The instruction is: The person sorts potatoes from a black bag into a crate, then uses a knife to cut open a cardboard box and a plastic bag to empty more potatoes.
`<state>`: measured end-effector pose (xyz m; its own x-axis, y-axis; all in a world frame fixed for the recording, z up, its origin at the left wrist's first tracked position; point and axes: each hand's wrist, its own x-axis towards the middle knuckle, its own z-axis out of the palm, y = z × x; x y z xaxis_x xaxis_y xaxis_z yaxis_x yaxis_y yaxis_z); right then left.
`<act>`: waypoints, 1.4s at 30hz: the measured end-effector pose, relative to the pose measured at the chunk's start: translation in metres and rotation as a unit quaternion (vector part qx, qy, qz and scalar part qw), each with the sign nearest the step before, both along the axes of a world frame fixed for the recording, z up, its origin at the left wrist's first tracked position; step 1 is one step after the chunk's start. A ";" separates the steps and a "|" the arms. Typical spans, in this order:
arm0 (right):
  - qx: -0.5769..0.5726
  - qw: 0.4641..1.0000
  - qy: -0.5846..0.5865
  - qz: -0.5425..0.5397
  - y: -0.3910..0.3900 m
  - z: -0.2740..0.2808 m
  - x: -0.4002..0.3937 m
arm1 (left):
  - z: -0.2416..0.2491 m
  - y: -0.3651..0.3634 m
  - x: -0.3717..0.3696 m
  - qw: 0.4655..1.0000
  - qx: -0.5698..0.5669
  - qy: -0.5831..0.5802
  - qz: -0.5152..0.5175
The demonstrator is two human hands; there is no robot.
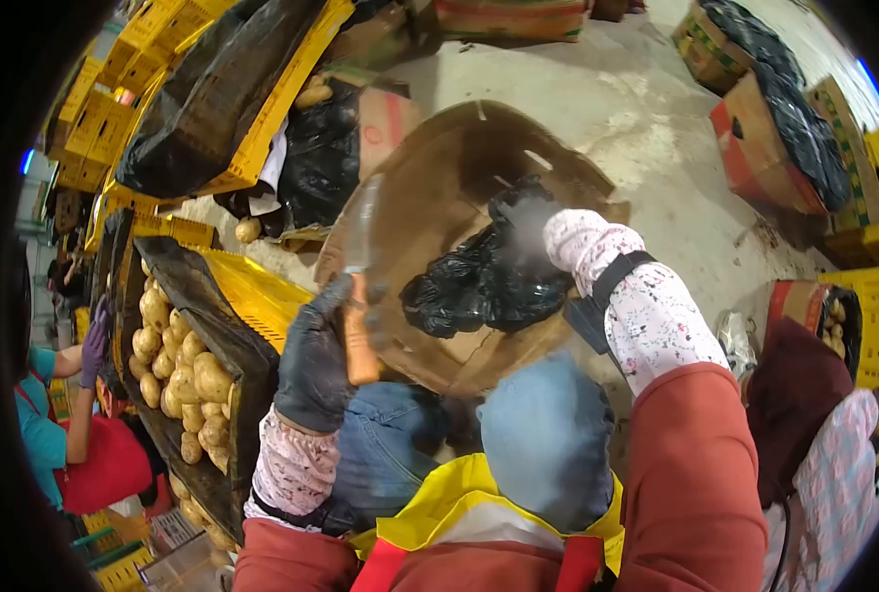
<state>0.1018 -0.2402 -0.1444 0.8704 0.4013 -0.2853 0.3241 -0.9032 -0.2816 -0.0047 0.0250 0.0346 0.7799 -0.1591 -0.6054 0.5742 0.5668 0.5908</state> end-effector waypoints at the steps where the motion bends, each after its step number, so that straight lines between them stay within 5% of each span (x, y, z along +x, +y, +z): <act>1: -0.001 1.000 0.018 0.007 0.006 -0.011 0.006 | -0.002 0.000 -0.001 1.000 0.003 0.002 0.012; 7: 0.008 0.990 0.138 0.028 0.069 -0.094 0.004 | 0.026 -0.008 0.013 0.994 0.072 0.073 -0.038; 9: 0.007 0.985 0.168 0.034 0.078 -0.111 0.000 | 0.025 -0.004 0.016 0.992 0.007 0.108 -0.060; 17: 0.027 0.979 0.200 0.043 0.065 -0.099 0.012 | 0.021 0.016 0.010 0.994 0.011 0.111 0.015; 18: 0.064 0.989 0.132 -0.026 0.064 -0.095 0.010 | 0.020 0.021 0.008 0.996 0.019 0.080 0.037; 20: 0.100 0.990 0.057 -0.086 0.062 -0.082 0.010 | 0.017 0.030 0.004 0.997 0.053 0.001 0.047; 23: 0.311 0.937 -0.111 -0.116 0.055 -0.037 0.011 | 0.011 0.039 -0.003 0.995 0.080 -0.043 0.045; 25: 0.319 0.925 -0.201 -0.046 0.058 0.025 0.005 | 0.001 0.039 -0.002 0.984 0.113 -0.132 0.040; 26: 0.290 0.918 -0.272 -0.006 0.053 0.038 0.004 | -0.012 0.030 0.002 0.966 0.028 -0.239 0.091; 27: 0.351 0.921 -0.151 -0.072 0.062 0.080 -0.009 | -0.014 0.029 0.003 0.937 0.136 -0.303 0.108; 29: 0.358 0.908 -0.217 -0.018 0.039 0.085 0.011 | -0.019 0.024 0.005 0.830 0.378 -0.375 0.165; 30: 0.364 0.900 -0.238 -0.005 0.025 0.085 0.028 | -0.001 0.027 0.000 0.839 0.306 -0.423 0.154; 33: 0.362 0.878 -0.310 0.041 0.000 0.088 0.073 | -0.017 0.009 0.004 0.804 0.342 -0.448 0.190; 35: 0.380 0.877 -0.293 0.031 0.009 0.113 0.067 | 0.014 0.011 -0.002 0.845 0.135 -0.496 0.149; 37: 0.411 0.868 -0.275 0.046 0.032 0.140 0.045 | 0.009 0.001 -0.004 0.789 0.262 -0.523 0.186; 40: 0.451 0.855 -0.238 0.095 0.087 0.183 -0.007 | 0.056 0.023 -0.044 0.865 -0.054 -0.467 0.173; 42: 0.472 0.847 -0.207 0.131 0.129 0.206 -0.045 | 0.065 0.038 -0.058 0.800 0.042 -0.544 0.252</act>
